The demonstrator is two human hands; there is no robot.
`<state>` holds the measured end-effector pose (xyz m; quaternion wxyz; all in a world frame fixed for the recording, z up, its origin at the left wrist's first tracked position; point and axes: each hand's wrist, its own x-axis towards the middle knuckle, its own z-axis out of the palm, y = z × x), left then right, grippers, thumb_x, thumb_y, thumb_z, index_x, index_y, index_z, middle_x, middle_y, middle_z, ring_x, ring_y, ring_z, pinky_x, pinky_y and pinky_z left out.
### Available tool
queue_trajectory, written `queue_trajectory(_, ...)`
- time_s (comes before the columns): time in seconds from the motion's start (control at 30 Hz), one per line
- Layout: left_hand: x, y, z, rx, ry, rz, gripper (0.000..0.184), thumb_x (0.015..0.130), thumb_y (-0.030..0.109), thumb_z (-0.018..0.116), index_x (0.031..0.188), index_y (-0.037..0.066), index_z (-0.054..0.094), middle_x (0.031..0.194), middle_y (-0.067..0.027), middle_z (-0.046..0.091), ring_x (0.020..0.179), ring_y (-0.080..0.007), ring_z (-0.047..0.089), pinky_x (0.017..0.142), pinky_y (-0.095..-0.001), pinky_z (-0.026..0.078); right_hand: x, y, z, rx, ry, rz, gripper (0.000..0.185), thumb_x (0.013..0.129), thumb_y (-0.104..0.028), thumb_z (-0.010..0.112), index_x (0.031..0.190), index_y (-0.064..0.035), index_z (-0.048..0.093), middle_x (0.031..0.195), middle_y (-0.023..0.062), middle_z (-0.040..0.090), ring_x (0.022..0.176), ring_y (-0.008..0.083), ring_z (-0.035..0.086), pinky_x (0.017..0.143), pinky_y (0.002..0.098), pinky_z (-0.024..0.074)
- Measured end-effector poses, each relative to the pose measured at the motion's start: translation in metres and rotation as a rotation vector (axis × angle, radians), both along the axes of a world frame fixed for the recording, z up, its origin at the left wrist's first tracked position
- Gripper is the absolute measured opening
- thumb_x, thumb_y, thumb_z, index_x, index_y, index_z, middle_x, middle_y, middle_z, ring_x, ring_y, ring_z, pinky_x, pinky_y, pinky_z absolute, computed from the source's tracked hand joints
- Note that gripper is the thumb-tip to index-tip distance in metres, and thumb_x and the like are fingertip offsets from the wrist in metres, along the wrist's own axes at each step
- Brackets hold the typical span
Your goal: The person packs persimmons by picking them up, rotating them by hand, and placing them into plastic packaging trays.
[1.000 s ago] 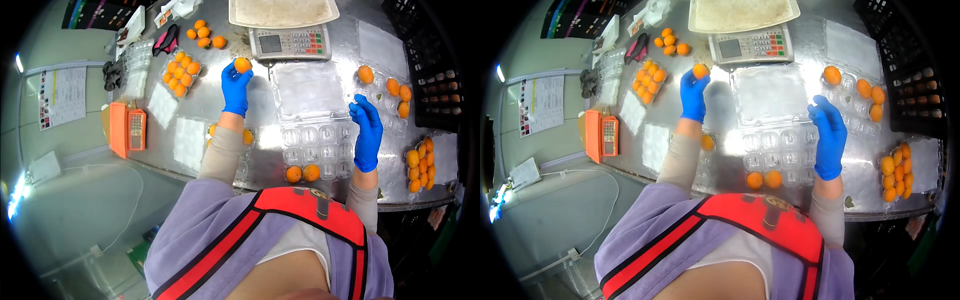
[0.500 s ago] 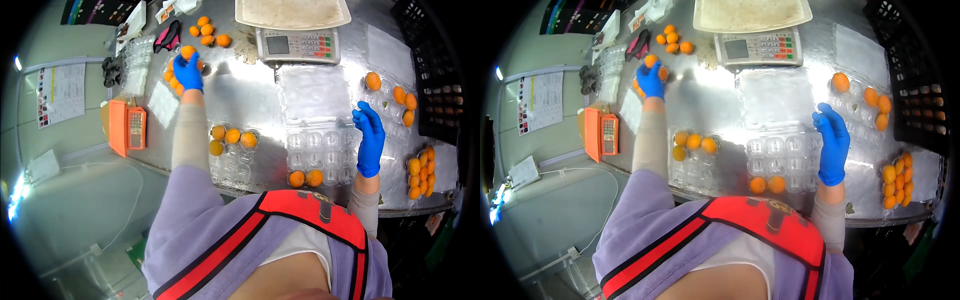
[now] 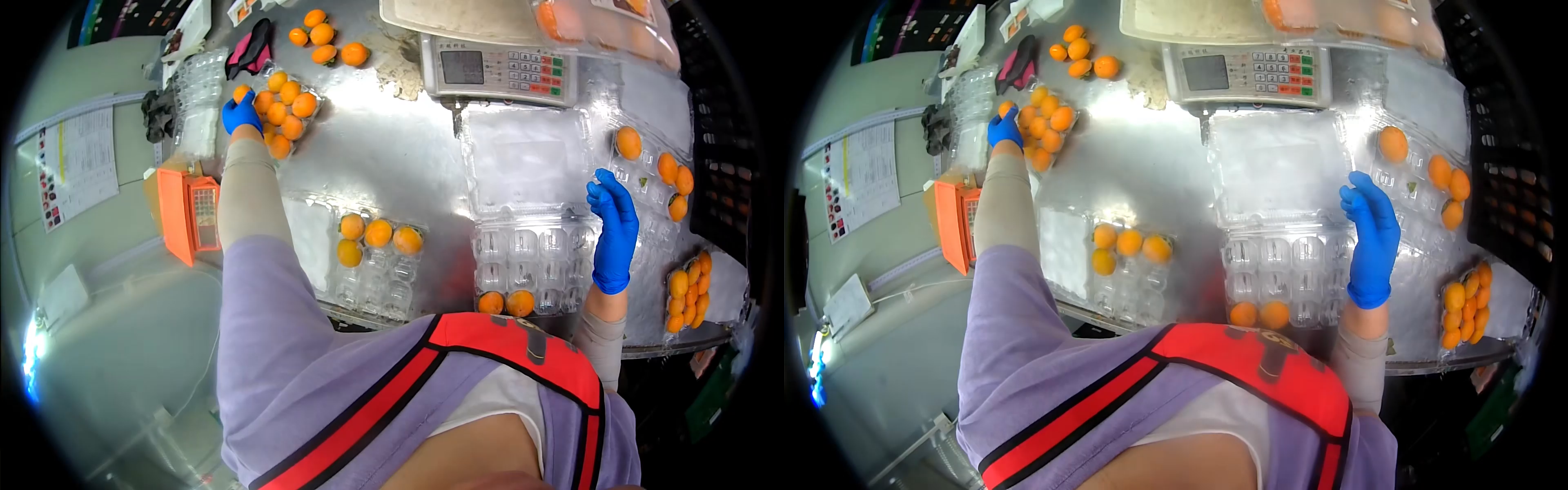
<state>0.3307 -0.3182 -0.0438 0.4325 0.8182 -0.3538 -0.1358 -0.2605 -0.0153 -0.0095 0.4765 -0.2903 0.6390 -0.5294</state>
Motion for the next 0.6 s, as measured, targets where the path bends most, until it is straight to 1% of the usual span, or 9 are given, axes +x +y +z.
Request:
queue_trajectory(0.07,0.012,-0.015,-0.013,0.090,-0.101,-0.022,0.061,0.067,0.027,0.080,0.116,-0.002,0.058,0.109,-0.0146,0.064,0.095,-0.0235,0.060,0.084,-0.0394,0.048,0.002,-0.004,-0.004,-0.037,-0.018,-0.030,0.030,0.090,-0.008,0.055,0.119,0.0006,0.058,0.108,0.0051,0.062,0.096,0.0120,0.058,0.086,0.0256,0.0448)
queue_trajectory(0.17,0.049,-0.039,-0.046,0.115,0.149,-0.054,0.056,0.066,0.028,0.079,0.109,-0.003,0.061,0.101,-0.0149,0.066,0.088,-0.0221,0.063,0.080,-0.0372,0.051,0.005,-0.006,-0.003,0.011,-0.023,-0.021,0.029,0.090,-0.007,0.055,0.119,0.0009,0.058,0.111,0.0053,0.062,0.095,0.0123,0.058,0.085,0.0254,0.0450)
queue_trajectory(0.23,0.072,-0.050,-0.060,0.249,-0.094,-0.042,0.060,0.067,0.033,0.077,0.111,-0.004,0.061,0.100,-0.0176,0.067,0.086,-0.0260,0.064,0.084,-0.0376,0.050,0.006,-0.008,-0.005,0.011,-0.049,-0.016,0.029,0.091,-0.007,0.055,0.119,0.0004,0.058,0.113,0.0057,0.061,0.096,0.0126,0.058,0.086,0.0255,0.0450)
queue_trajectory(0.3,0.051,-0.043,-0.029,0.500,-0.144,-0.142,0.064,0.069,0.037,0.075,0.115,-0.005,0.059,0.108,-0.0188,0.064,0.092,-0.0277,0.063,0.086,-0.0376,0.048,0.009,-0.010,-0.001,-0.019,-0.101,-0.031,0.030,0.090,-0.005,0.056,0.119,0.0007,0.058,0.114,0.0061,0.061,0.098,0.0129,0.058,0.087,0.0260,0.0451)
queue_trajectory(0.4,0.074,-0.050,-0.041,0.364,-0.032,-0.080,0.068,0.072,0.037,0.074,0.123,-0.003,0.054,0.122,-0.0198,0.058,0.104,-0.0288,0.059,0.090,-0.0383,0.046,0.000,-0.005,-0.012,-0.014,-0.068,0.021,0.037,0.093,-0.012,0.052,0.128,-0.0015,0.051,0.119,0.0079,0.058,0.103,0.0150,0.056,0.092,0.0287,0.0431)
queue_trajectory(0.43,0.046,-0.036,-0.030,0.178,-0.191,-0.019,0.069,0.071,0.039,0.075,0.123,-0.001,0.054,0.120,-0.0190,0.059,0.104,-0.0278,0.059,0.091,-0.0377,0.046,-0.005,-0.009,-0.008,-0.018,-0.056,0.009,0.037,0.093,-0.012,0.052,0.128,-0.0015,0.051,0.119,0.0079,0.058,0.103,0.0150,0.056,0.092,0.0287,0.0431)
queue_trajectory(0.5,0.022,-0.030,-0.017,-0.028,-0.242,-0.065,0.064,0.073,0.035,0.075,0.122,-0.001,0.055,0.117,-0.0171,0.060,0.101,-0.0259,0.059,0.088,-0.0376,0.046,-0.012,-0.024,0.001,-0.139,-0.524,-0.106,0.044,0.096,-0.024,0.049,0.135,-0.0056,0.042,0.124,0.0110,0.055,0.109,0.0185,0.055,0.097,0.0326,0.0403)
queue_trajectory(0.57,-0.049,-0.004,0.025,-0.089,-0.216,-0.174,0.060,0.076,0.031,0.074,0.123,0.000,0.054,0.117,-0.0161,0.060,0.100,-0.0248,0.058,0.088,-0.0370,0.045,-0.025,-0.054,-0.003,-0.377,-0.902,-0.085,0.048,0.097,-0.036,0.046,0.136,-0.0096,0.038,0.125,0.0107,0.053,0.111,0.0213,0.053,0.099,0.0358,0.0387)
queue_trajectory(0.6,-0.076,0.004,0.040,-0.143,-0.194,-0.267,0.056,0.078,0.028,0.073,0.123,0.000,0.054,0.117,-0.0152,0.059,0.100,-0.0237,0.057,0.088,-0.0364,0.045,-0.026,-0.072,0.003,-0.436,-0.965,-0.117,0.045,0.096,-0.036,0.049,0.132,-0.0103,0.042,0.122,0.0097,0.055,0.111,0.0216,0.054,0.099,0.0367,0.0395)
